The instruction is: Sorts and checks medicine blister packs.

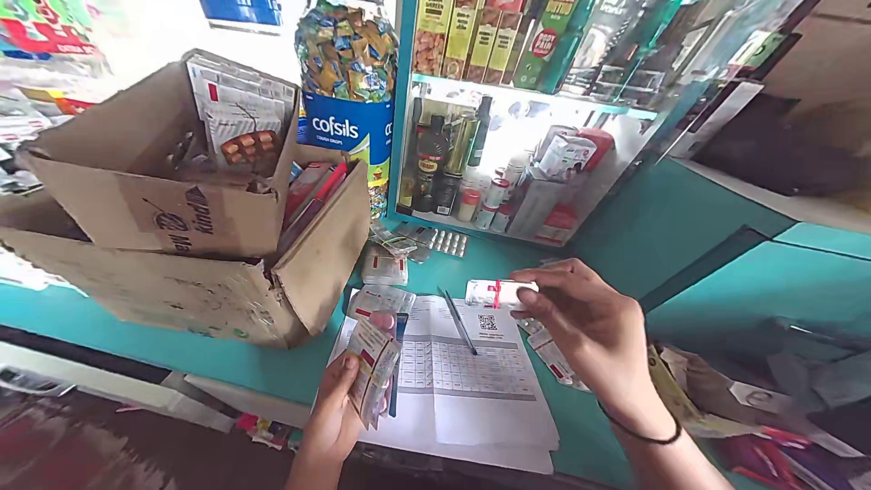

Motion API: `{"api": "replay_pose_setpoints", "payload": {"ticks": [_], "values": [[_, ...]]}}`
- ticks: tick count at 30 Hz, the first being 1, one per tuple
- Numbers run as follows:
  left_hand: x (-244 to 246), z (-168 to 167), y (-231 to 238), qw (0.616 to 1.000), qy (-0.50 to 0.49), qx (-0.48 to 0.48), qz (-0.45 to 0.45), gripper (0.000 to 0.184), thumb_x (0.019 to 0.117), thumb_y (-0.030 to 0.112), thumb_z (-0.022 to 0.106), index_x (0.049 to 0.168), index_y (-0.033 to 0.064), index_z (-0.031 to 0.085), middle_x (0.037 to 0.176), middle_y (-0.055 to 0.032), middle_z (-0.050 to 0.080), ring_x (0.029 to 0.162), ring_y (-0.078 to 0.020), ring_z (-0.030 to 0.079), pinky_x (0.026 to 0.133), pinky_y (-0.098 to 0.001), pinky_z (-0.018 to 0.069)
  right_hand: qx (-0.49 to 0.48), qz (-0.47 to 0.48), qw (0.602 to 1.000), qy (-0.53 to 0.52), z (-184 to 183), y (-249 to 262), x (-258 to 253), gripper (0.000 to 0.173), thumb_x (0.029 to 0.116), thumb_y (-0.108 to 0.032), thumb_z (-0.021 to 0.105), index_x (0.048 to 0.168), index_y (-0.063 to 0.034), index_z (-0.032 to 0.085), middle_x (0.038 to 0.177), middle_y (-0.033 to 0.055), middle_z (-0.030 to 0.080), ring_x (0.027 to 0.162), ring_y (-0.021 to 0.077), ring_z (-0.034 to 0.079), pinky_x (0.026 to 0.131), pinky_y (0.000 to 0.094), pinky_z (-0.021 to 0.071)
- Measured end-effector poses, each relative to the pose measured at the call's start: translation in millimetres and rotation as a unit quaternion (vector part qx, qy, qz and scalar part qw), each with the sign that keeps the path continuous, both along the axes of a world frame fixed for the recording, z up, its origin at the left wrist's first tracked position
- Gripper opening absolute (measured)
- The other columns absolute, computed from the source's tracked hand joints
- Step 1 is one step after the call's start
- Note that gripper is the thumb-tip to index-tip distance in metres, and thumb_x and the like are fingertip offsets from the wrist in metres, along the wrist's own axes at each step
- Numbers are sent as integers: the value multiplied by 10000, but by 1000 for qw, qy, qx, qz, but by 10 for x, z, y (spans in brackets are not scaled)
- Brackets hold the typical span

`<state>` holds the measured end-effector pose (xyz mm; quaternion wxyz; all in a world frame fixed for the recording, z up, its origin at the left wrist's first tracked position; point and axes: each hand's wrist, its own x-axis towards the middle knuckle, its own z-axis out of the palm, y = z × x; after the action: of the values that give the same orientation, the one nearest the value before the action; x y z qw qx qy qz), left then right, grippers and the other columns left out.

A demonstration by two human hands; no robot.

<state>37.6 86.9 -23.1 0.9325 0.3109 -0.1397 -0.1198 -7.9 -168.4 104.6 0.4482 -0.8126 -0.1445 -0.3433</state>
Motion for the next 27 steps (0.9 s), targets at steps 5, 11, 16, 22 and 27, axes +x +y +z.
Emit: {"api": "replay_pose_setpoints", "payload": {"ticks": [5, 11, 16, 22, 27], "values": [[-34, 20, 15, 1000, -8, -1, -3, 184, 928, 355, 698, 1006, 216, 790, 922, 1, 784, 774, -62, 747, 687, -226, 628, 33, 34, 998, -28, 102, 156, -148, 171, 972, -130, 661, 1117, -93, 745, 1073, -53, 646, 851, 35, 704, 746, 213, 650], [-9, -12, 35, 999, -38, -1, -21, 206, 945, 365, 667, 1046, 230, 785, 946, 19, 782, 794, -42, 742, 696, -208, 621, 37, 37, 997, -54, 115, 160, -160, 170, 977, -167, 676, 1122, -149, 762, 1067, -70, 648, 850, 35, 694, 736, 202, 641], [6, -26, 37, 999, -42, -7, -28, 216, 939, 355, 679, 1063, 211, 782, 963, 6, 781, 811, -54, 745, 707, -215, 621, 24, 34, 997, -68, 133, 181, -205, 169, 983, -186, 679, 1125, -169, 769, 1070, -84, 641, 874, 22, 691, 753, 183, 635], [-4, -15, 40, 998, -51, 1, -23, 222, 946, 358, 668, 1088, 224, 775, 979, 18, 780, 822, -41, 741, 713, -204, 617, 26, 33, 997, -72, 114, 207, -243, 161, 976, -193, 693, 1113, -175, 774, 1068, -87, 650, 864, 21, 699, 746, 180, 637], [-19, 2, 29, 1000, -1, 11, -13, 234, 920, 380, 709, 1078, 215, 758, 1006, 7, 780, 869, -73, 750, 736, -247, 631, -53, -45, 998, -12, 40, 73, -29, 184, 949, -133, 678, 1103, -64, 751, 1071, 14, 647, 831, 20, 685, 724, 187, 627]]}}
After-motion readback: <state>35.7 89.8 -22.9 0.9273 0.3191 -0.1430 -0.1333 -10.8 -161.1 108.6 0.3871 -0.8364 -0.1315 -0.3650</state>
